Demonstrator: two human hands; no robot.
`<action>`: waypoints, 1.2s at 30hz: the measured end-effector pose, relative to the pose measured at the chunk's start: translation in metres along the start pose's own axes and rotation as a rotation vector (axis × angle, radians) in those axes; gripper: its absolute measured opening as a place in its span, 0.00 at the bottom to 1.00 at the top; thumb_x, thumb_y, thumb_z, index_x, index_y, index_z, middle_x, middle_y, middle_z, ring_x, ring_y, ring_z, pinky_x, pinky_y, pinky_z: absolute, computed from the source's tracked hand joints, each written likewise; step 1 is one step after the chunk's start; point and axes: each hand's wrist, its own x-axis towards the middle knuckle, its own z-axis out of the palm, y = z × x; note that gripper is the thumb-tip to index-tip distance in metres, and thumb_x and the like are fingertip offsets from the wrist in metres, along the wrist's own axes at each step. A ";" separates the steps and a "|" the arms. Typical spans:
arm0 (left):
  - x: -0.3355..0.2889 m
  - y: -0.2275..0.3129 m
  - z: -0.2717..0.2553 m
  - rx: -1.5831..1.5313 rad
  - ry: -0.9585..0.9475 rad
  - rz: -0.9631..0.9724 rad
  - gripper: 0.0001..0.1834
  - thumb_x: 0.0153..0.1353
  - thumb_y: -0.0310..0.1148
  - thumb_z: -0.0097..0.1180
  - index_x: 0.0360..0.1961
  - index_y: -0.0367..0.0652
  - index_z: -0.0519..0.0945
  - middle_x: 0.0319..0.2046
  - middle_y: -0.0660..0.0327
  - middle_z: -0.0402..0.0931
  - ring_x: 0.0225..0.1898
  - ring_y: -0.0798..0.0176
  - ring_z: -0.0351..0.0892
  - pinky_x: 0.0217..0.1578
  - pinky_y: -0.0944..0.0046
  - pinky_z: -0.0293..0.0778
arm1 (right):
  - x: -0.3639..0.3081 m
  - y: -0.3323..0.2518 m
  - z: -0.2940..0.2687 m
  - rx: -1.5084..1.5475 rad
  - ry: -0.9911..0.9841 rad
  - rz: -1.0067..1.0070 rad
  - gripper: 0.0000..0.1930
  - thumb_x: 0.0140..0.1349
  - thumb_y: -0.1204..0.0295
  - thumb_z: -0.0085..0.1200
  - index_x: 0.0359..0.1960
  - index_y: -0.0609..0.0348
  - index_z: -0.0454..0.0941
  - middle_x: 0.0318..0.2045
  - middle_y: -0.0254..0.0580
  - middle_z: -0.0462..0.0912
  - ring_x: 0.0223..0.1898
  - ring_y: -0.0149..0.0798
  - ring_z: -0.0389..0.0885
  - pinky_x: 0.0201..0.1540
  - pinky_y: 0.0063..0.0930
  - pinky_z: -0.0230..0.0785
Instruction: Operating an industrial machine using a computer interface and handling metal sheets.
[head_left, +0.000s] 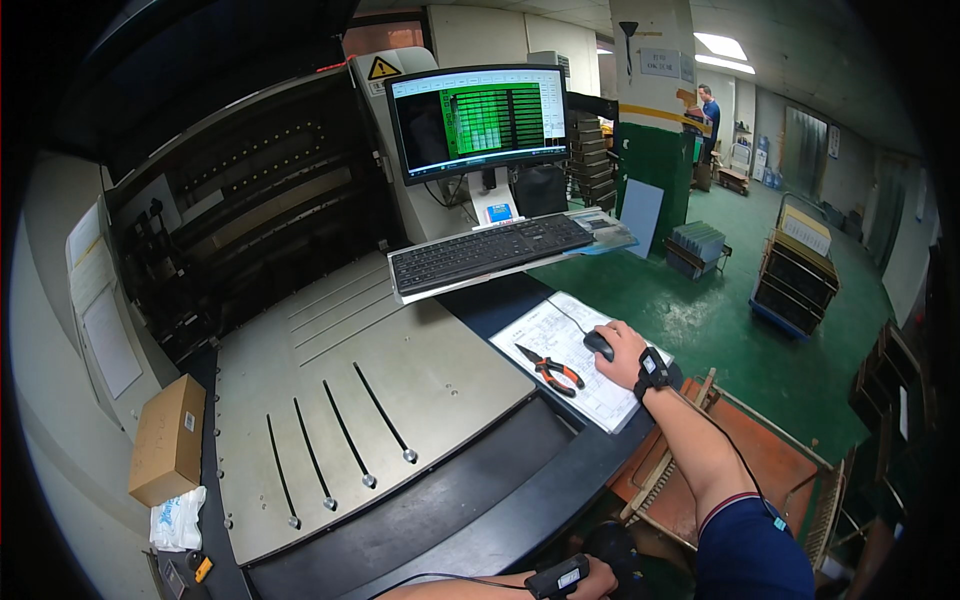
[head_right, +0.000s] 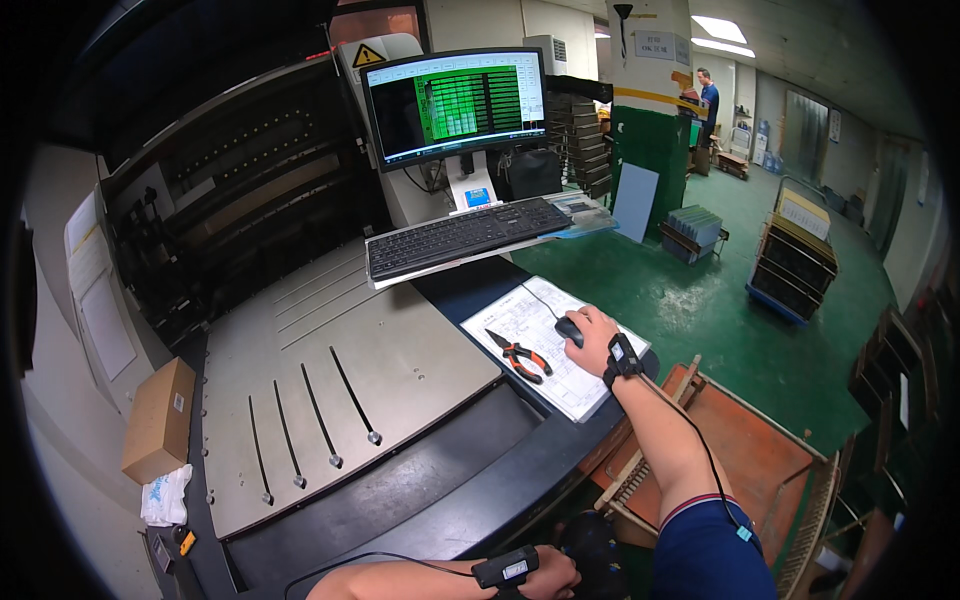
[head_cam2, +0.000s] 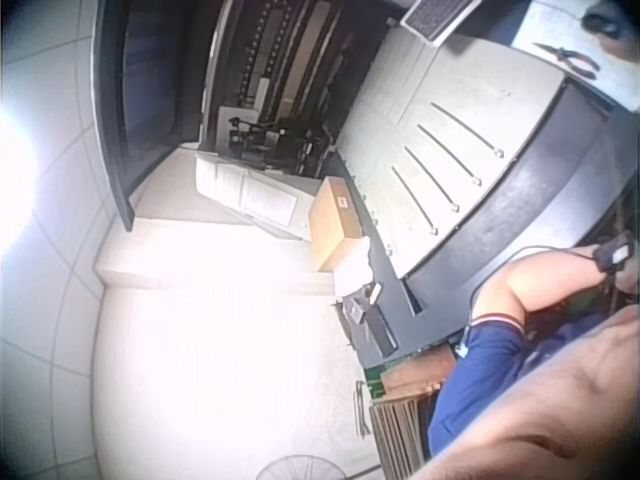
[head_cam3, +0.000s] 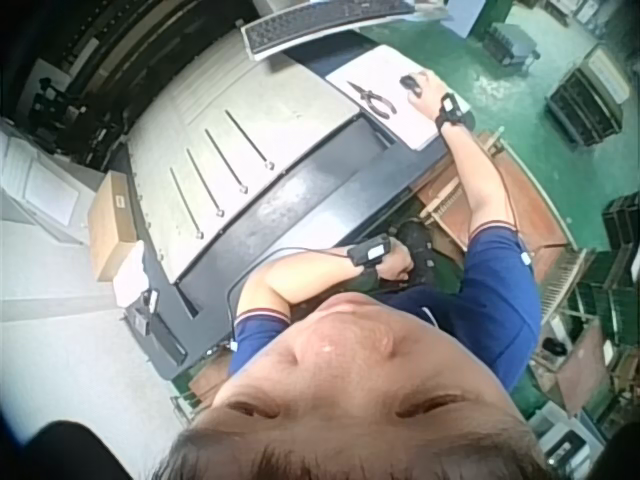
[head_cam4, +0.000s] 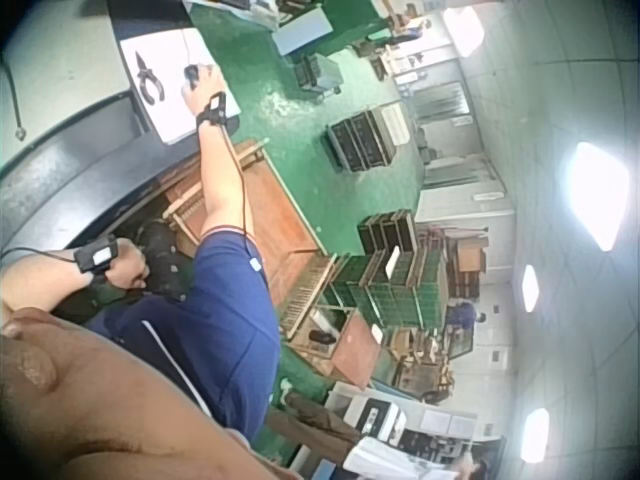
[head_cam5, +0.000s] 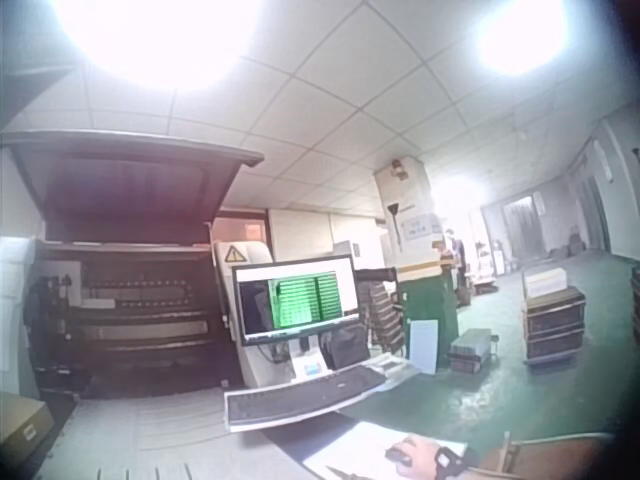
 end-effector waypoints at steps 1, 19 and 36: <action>0.000 -0.001 0.000 0.000 0.001 -0.001 0.14 0.60 0.42 0.54 0.30 0.42 0.81 0.29 0.50 0.81 0.37 0.46 0.82 0.42 0.52 0.77 | 0.000 -0.001 0.000 -0.003 -0.001 0.006 0.21 0.49 0.67 0.58 0.48 0.55 0.77 0.46 0.47 0.76 0.47 0.52 0.77 0.51 0.43 0.70; 0.000 0.012 0.000 0.202 0.063 -0.068 0.14 0.55 0.49 0.57 0.31 0.51 0.85 0.27 0.57 0.82 0.31 0.51 0.83 0.32 0.49 0.77 | 0.002 0.001 -0.001 0.047 -0.033 -0.002 0.20 0.49 0.67 0.58 0.46 0.55 0.78 0.45 0.48 0.76 0.47 0.52 0.76 0.52 0.43 0.70; -0.001 0.017 -0.005 0.194 0.044 -0.085 0.15 0.56 0.49 0.56 0.31 0.51 0.85 0.28 0.57 0.82 0.32 0.50 0.83 0.32 0.49 0.77 | 0.000 0.000 -0.002 -0.011 -0.016 -0.008 0.21 0.50 0.67 0.58 0.49 0.53 0.79 0.45 0.47 0.76 0.47 0.52 0.77 0.52 0.43 0.70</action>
